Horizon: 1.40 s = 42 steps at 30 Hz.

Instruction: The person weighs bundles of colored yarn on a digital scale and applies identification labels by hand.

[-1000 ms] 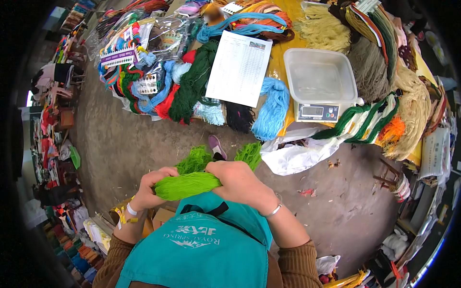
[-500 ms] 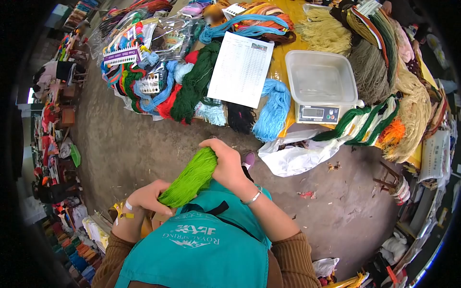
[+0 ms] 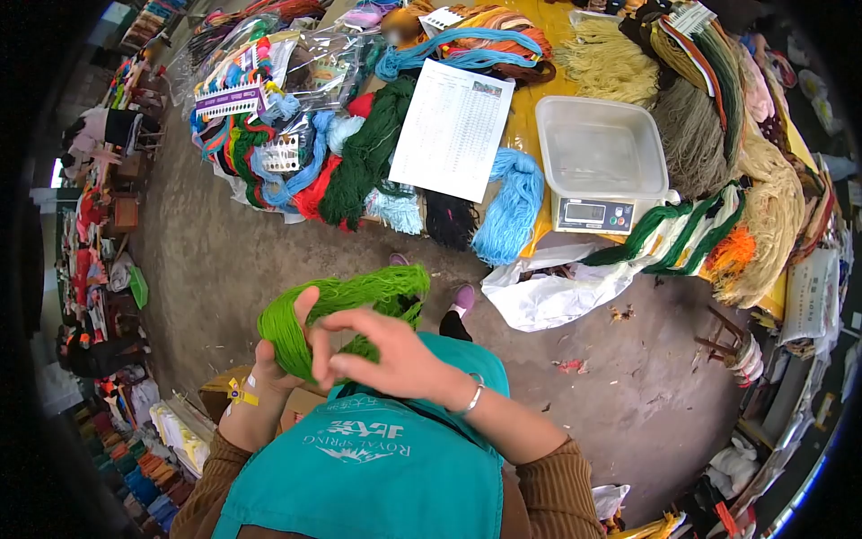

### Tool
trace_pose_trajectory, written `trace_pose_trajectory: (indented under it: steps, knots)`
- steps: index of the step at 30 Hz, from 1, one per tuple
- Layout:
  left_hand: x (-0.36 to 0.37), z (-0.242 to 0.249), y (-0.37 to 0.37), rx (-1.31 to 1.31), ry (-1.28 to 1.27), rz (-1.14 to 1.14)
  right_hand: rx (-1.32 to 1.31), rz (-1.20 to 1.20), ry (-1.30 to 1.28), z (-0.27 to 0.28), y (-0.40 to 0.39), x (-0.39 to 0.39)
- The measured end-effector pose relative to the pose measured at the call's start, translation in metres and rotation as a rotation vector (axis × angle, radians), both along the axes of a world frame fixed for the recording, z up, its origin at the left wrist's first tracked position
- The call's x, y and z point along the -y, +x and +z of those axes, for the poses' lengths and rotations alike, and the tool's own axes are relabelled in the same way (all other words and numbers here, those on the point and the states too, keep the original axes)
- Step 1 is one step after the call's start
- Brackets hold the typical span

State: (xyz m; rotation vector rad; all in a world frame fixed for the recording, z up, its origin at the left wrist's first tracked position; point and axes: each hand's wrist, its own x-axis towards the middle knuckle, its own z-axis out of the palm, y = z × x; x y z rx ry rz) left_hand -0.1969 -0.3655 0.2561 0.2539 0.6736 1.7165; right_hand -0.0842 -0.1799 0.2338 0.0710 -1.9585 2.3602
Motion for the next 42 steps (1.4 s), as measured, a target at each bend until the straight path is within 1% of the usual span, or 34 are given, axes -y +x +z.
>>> trace_pose_trajectory:
  steps: [1,2,3,4,5,7,8,9,10,12,13,14,16,17,18,19,20,21,23,24,25,27,29,30,32,34,36,37,38,39,40,41,42]
  knots:
    - [-0.001,-0.004,0.000,-0.119,-0.014,0.020,-0.017,0.013,-0.041,0.000,-0.002,0.008]
    - [-0.001,-0.006,-0.004,-0.132,0.026,-0.020,-0.036,0.027,-0.083,-0.002,-0.003,0.014]
    - [-0.002,-0.005,-0.002,-0.133,0.026,-0.019,0.071,0.182,-0.230,-0.007,-0.005,0.014]
    - [-0.006,-0.002,0.002,-0.175,0.003,0.080,0.070,0.183,-0.229,-0.008,-0.005,0.015]
    - [-0.008,0.003,0.004,-0.217,-0.021,0.180,0.055,0.175,-0.087,-0.009,-0.005,0.017]
    - [-0.010,0.011,0.001,-0.234,-0.021,0.184,0.008,0.134,0.180,-0.013,-0.006,0.020]
    - [-0.012,0.014,0.000,-0.340,-0.053,0.269,0.008,0.134,0.180,-0.017,-0.007,0.019]
    - [-0.014,0.017,0.000,-0.446,-0.085,0.354,0.049,0.211,0.350,-0.021,-0.009,0.018]
    - [-0.011,0.020,-0.003,-0.445,-0.085,0.353,0.090,0.289,0.521,-0.026,-0.010,0.017]
    - [-0.006,0.032,-0.013,-0.626,-0.086,0.246,0.101,0.287,0.540,-0.047,-0.009,0.017]
    - [-0.018,0.039,-0.007,-0.769,-0.093,0.384,0.110,0.286,0.559,-0.056,-0.007,0.015]
    - [-0.009,0.039,-0.009,-0.590,-0.037,0.311,0.154,0.329,0.563,-0.051,-0.009,0.009]
    - [-0.001,0.043,-0.014,-0.267,0.098,0.167,0.111,0.295,0.510,-0.065,-0.007,0.005]
    - [0.000,0.048,-0.015,-0.266,0.097,0.166,0.069,0.261,0.458,-0.075,-0.005,0.002]
    - [0.002,0.052,-0.016,-0.185,0.104,0.159,0.046,0.254,0.400,-0.086,-0.005,-0.003]
    - [0.004,0.055,-0.019,-0.104,0.111,0.152,0.049,0.187,0.373,-0.096,-0.002,-0.006]
    - [0.006,0.055,-0.022,-0.101,0.126,0.156,0.051,0.120,0.347,-0.105,0.001,-0.010]
    - [0.008,0.057,-0.026,-0.104,0.125,0.157,0.017,0.065,0.437,-0.112,0.000,-0.015]
    - [0.013,0.060,-0.034,-0.262,0.083,0.094,0.058,-0.071,0.635,-0.122,0.009,-0.028]
    - [0.017,0.060,-0.038,-0.262,0.083,0.093,0.070,-0.106,0.776,-0.124,0.014,-0.033]
    - [0.022,0.060,-0.043,-0.279,0.060,0.073,0.071,-0.106,0.775,-0.128,0.020,-0.037]
    - [0.030,0.058,-0.052,-0.320,0.023,0.077,0.142,-0.243,0.768,-0.143,0.036,-0.042]
    - [0.053,0.052,-0.061,-0.237,-0.003,0.196,0.381,-0.204,0.684,-0.156,0.061,-0.053]
    - [0.065,0.051,-0.069,-0.224,-0.063,0.244,0.479,-0.196,0.663,-0.163,0.078,-0.059]
    - [0.076,0.052,-0.084,-0.252,-0.095,0.386,0.654,-0.208,0.750,-0.206,0.128,-0.073]
    - [0.084,0.052,-0.095,-0.248,-0.074,0.391,0.712,-0.294,0.803,-0.250,0.190,-0.083]
    - [0.089,0.048,-0.101,-0.310,-0.139,0.469,0.903,-0.367,0.610,-0.268,0.246,-0.092]
    - [0.088,0.045,-0.100,-0.308,-0.140,0.469,1.007,-0.394,0.475,-0.278,0.271,-0.094]
    - [0.085,0.043,-0.100,-0.280,-0.203,0.509,1.107,-0.420,0.338,-0.283,0.290,-0.096]
    - [0.083,0.040,-0.100,-0.253,-0.266,0.549,1.274,-0.547,0.104,-0.275,0.300,-0.099]
    - [0.081,0.036,-0.102,-0.270,-0.273,0.554,1.428,-0.671,-0.142,-0.267,0.310,-0.103]
    - [0.080,0.031,-0.105,-0.269,-0.274,0.553,1.414,-0.884,-0.302,-0.262,0.324,-0.105]
    - [0.082,0.027,-0.110,-0.265,-0.275,0.613,1.385,-1.096,-0.464,-0.259,0.342,-0.108]
